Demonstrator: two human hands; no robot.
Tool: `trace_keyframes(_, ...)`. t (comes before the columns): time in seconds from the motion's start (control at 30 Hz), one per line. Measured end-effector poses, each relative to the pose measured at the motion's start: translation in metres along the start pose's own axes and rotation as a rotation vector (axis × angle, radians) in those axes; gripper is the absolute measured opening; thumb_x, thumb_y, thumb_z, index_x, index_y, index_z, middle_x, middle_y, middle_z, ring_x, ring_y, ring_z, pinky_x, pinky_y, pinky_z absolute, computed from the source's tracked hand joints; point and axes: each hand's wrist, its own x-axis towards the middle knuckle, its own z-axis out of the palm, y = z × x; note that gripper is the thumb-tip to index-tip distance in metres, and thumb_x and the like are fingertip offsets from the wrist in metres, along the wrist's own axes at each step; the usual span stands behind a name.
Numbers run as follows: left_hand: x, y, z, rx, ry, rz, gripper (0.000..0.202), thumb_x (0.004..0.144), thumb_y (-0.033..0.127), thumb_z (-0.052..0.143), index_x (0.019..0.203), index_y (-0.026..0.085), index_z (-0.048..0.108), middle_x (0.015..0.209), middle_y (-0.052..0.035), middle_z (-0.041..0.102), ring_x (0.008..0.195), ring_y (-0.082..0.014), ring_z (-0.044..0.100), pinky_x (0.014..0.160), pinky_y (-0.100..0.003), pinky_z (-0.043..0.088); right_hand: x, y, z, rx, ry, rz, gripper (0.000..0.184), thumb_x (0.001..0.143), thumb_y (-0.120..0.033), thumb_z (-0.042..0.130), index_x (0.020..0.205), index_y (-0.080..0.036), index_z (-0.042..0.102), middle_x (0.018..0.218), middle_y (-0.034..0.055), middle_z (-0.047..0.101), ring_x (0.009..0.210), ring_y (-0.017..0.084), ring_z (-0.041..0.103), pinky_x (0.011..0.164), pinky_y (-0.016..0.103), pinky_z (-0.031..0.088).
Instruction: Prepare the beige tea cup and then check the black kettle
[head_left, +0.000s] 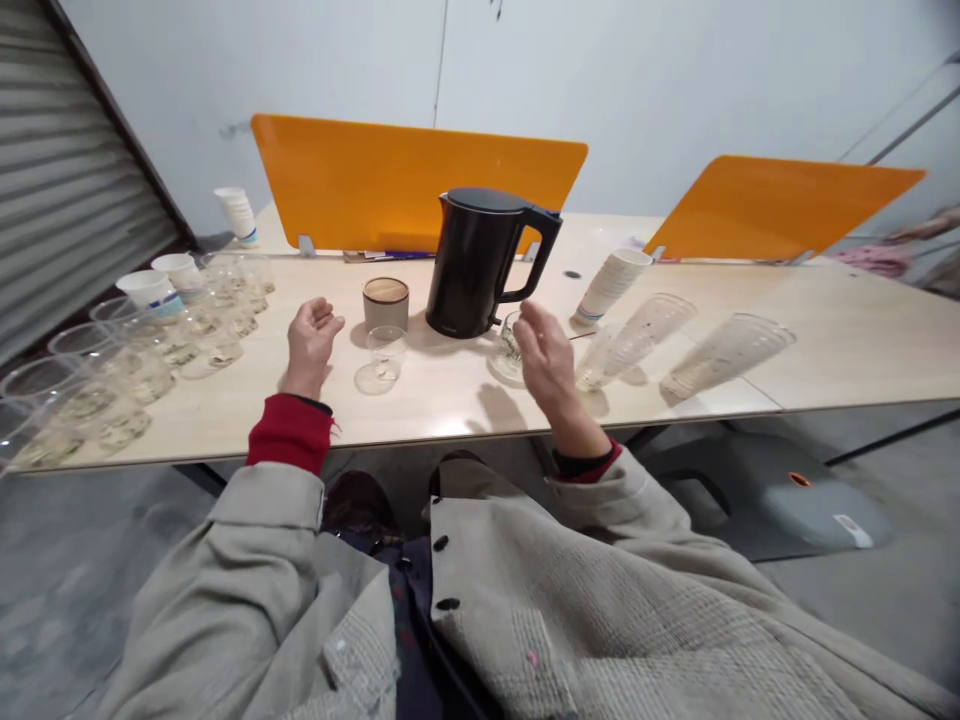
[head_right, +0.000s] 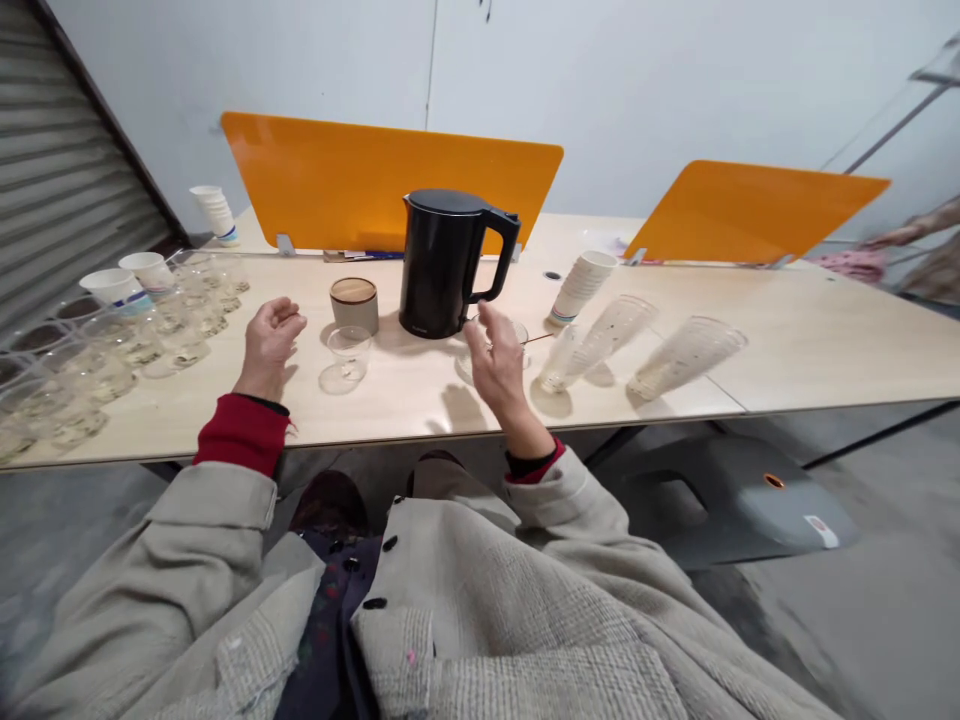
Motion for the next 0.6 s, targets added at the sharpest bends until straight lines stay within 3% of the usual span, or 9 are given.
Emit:
trace_keyframes(0.13,-0.047,0.002,-0.003,0.024,0.053,0.085,0.048,0.075,0.034,0.076,0.121,0.022,0.065,0.131,-0.0119,0.074,0.124,-0.0278,0.073,0.116,-0.05,0.057,0.062,0.015,-0.007,0.004,0.125,0.076,0.085,0.099,-0.08,0.048,0.16,-0.02,0.051,0.161,0.0212,0.053,0.149,0.036,0.055,0.124,0.064,0.046)
trace_keyframes(0.27,-0.087,-0.004,0.002,-0.022,0.021,0.093,0.048,0.077,0.038,0.076,0.121,0.021,0.066,0.129,-0.0134,0.074,0.12,-0.0279,0.073,0.112,-0.049,0.059,0.122,0.041,0.002,-0.074,0.134,0.106,0.085,0.101,-0.078,0.048,0.166,-0.024,0.039,0.168,0.02,0.041,0.161,0.038,0.038,0.13,0.072,0.033)
trace_keyframes(0.33,-0.096,-0.008,0.004,-0.025,0.012,0.091,0.047,0.078,0.04,0.076,0.12,0.021,0.066,0.127,-0.0127,0.075,0.12,-0.0277,0.073,0.111,-0.049,0.06,0.143,0.047,0.01,-0.089,0.137,0.17,0.082,0.101,-0.072,0.054,0.164,-0.021,0.039,0.169,0.0203,0.04,0.165,0.037,0.031,0.134,0.069,0.027)
trace_keyframes(0.4,-0.098,-0.011,0.005,-0.034,0.011,0.084,0.047,0.077,0.04,0.077,0.118,0.021,0.067,0.123,-0.0117,0.075,0.118,-0.0275,0.073,0.109,-0.049,0.06,0.156,0.047,0.018,-0.051,0.159,0.269,0.072,0.102,-0.06,0.062,0.157,-0.018,0.045,0.163,0.0204,0.047,0.163,0.034,0.035,0.135,0.061,0.029)
trace_keyframes(0.5,-0.096,-0.013,0.006,-0.066,0.019,0.066,0.047,0.073,0.04,0.078,0.114,0.02,0.069,0.119,-0.0112,0.076,0.113,-0.0276,0.074,0.107,-0.05,0.061,0.164,0.038,0.026,0.053,0.17,0.398,0.047,0.103,-0.044,0.064,0.141,-0.018,0.055,0.145,0.0172,0.063,0.145,0.03,0.055,0.126,0.052,0.044)
trace_keyframes(0.6,-0.095,-0.013,0.008,-0.062,0.019,0.083,0.044,0.074,0.039,0.078,0.114,0.02,0.07,0.117,-0.0103,0.076,0.113,-0.0271,0.073,0.105,-0.049,0.062,0.16,0.026,0.028,0.107,0.194,0.42,0.037,0.101,-0.046,0.068,0.124,-0.018,0.062,0.128,0.0125,0.07,0.129,0.028,0.064,0.116,0.049,0.051)
